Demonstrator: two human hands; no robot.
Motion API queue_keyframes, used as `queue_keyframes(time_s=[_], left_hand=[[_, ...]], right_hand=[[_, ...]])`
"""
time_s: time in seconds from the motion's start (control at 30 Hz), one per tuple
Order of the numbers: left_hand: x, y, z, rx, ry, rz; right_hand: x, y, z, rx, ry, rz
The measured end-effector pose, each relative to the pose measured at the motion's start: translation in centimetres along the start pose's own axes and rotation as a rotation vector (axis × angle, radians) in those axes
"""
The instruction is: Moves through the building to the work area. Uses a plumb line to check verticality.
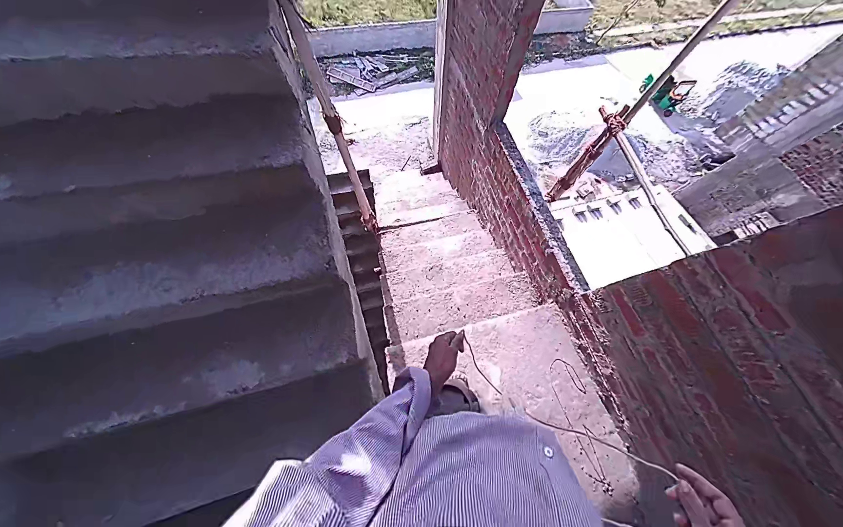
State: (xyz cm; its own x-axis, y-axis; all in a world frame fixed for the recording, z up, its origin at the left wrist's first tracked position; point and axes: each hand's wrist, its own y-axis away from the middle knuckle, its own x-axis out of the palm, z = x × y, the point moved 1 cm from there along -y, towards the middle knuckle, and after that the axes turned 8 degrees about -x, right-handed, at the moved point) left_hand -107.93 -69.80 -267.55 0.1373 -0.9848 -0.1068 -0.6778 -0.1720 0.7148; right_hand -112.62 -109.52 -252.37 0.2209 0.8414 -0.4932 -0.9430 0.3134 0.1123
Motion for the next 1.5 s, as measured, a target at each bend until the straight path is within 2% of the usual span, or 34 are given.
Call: queue_keyframes(time_s=[0.13,0.23,0.4,0.5,0.7,0.83,0.93,1.0,1.07,1.13,1.2,1.3,1.4,1.5], left_hand=[[-0.5,-1.5,-1.0,-0.062,0.055,-0.114],[-1.2,-2.3,-1.2,-0.088,0.134,-0.230],[-1.3,-5.5,-1.1,-0.121,0.371,-0.521],[1.0,-7.4,-3.2,-0.168,0.502,-0.647],[4.5,-10.1,-8.1,-0.146,0.538,-0.667],[2.6,-12.8,-8.7,-0.205,0.573,-0.744],[-0.8,-18.0,-8.2,-0.190,0.589,-0.780],[-3.1,-23.2,-6.7,-0.184,0.594,-0.766],[-5.2,-29.0,-4.4,-0.195,0.603,-0.746],[-7.4,-34.2,-2.7,-0.213,0.584,-0.728],[-9.9,-37.4,-2.1,-0.247,0.552,-0.701],[-9.0,-36.0,-0.9,-0.370,0.563,-0.665],[-10.8,-37.5,-1.4,-0.382,0.603,-0.724],[-11.8,-40.2,-0.9,-0.399,0.646,-0.785]], right_hand=[[3.9,-11.2,5.9,-0.167,-0.041,0.282],[7.9,-18.1,9.3,-0.225,-0.015,0.421],[16.1,-28.9,12.3,-0.409,0.039,0.682],[19.7,-34.5,13.6,-0.479,0.038,0.844],[25.1,-43.2,15.2,-0.478,0.092,1.059],[29.2,-47.5,16.0,-0.519,0.120,1.047],[33.2,-49.7,15.5,-0.539,0.117,0.993],[36.6,-51.1,13.9,-0.537,0.093,0.951],[40.5,-52.1,10.4,-0.491,0.070,0.904],[45.4,-53.0,6.8,-0.411,0.026,0.849],[51.3,-53.3,5.8,-0.343,-0.011,0.815],[54.3,-51.6,7.8,-0.297,0.077,0.977],[60.1,-53.1,11.9,-0.414,0.084,1.191],[66.5,-56.7,12.7,-0.558,0.213,1.263]])
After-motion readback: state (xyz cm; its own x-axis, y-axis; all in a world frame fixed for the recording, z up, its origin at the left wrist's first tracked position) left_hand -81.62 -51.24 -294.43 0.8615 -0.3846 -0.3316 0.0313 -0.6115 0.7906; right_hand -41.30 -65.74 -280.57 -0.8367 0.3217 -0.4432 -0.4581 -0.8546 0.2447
